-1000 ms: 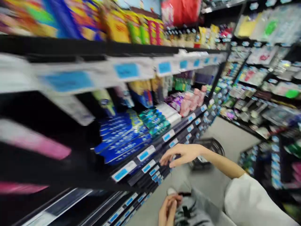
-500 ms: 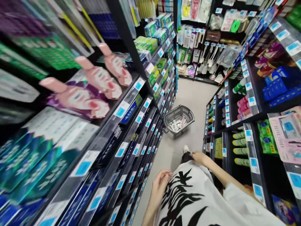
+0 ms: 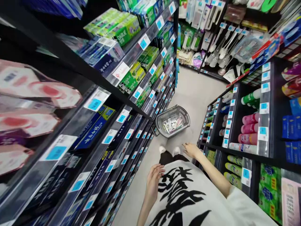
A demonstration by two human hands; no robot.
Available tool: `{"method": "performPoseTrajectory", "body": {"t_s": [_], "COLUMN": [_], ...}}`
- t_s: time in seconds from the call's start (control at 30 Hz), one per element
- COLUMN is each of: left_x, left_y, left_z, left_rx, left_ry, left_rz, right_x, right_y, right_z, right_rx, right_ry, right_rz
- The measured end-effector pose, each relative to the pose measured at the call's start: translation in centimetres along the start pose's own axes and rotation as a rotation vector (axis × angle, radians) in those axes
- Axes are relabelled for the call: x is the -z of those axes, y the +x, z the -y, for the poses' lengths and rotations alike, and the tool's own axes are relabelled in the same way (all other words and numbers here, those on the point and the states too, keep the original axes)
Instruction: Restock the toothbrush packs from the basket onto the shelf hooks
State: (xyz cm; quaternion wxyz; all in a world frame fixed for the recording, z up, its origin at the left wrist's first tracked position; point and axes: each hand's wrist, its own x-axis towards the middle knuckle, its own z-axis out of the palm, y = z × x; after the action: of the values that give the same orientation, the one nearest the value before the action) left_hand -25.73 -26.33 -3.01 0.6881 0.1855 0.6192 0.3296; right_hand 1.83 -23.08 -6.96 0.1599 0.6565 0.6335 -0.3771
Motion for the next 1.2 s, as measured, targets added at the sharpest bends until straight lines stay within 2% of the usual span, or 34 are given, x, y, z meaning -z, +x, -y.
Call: {"method": "performPoseTrajectory", "body": {"t_s": [0.13,0.27,0.4,0.5,0.6,0.7,0.8,0.9,1.03,1.2], "left_x": [-1.2,-2.4,-4.2,-5.8,-7.2,-8.6,-9.8,-10.8,-11.1,-10.5], "left_y": [3.2,9.1,17.8,25.3,32.4,38.9,45.2,52.0,61.8,73.2], "left_z": [-0.7,-2.9,-4.8,-5.5,-5.3,-4.2,-1.5,3.1,11.8,23.2], "left_rx": [0.026,0.028,0.015,0.006,0.003,0.06,0.165,0.26,0.37,0.412], "left_ry": [0.074,0.195,0.395,0.593,0.802,0.976,1.096,1.174,1.252,1.333], "left_rz": [-0.042,0.005,0.094,0.128,0.146,0.195,0.267,0.277,0.202,0.045], "right_x": [3.2,5.8,7.2,7.2,6.4,4.6,1.6,-2.9,-10.0,-19.1], "right_y": [4.4,7.0,8.5,10.5,14.0,19.5,27.2,36.3,49.0,62.6], "right_z": [-1.2,-1.6,-2.4,-3.4,-4.6,-5.9,-7.8,-10.9,-16.1,-21.6], "right_rx": [0.019,0.004,-0.057,-0.115,-0.174,-0.186,-0.235,-0.34,-0.442,-0.39], "right_ry": [0.042,0.121,0.217,0.297,0.396,0.542,0.691,0.772,0.787,0.824], "right_rz": [-0.002,-0.017,-0.031,-0.04,-0.053,-0.056,-0.047,-0.007,0.079,0.095]}}
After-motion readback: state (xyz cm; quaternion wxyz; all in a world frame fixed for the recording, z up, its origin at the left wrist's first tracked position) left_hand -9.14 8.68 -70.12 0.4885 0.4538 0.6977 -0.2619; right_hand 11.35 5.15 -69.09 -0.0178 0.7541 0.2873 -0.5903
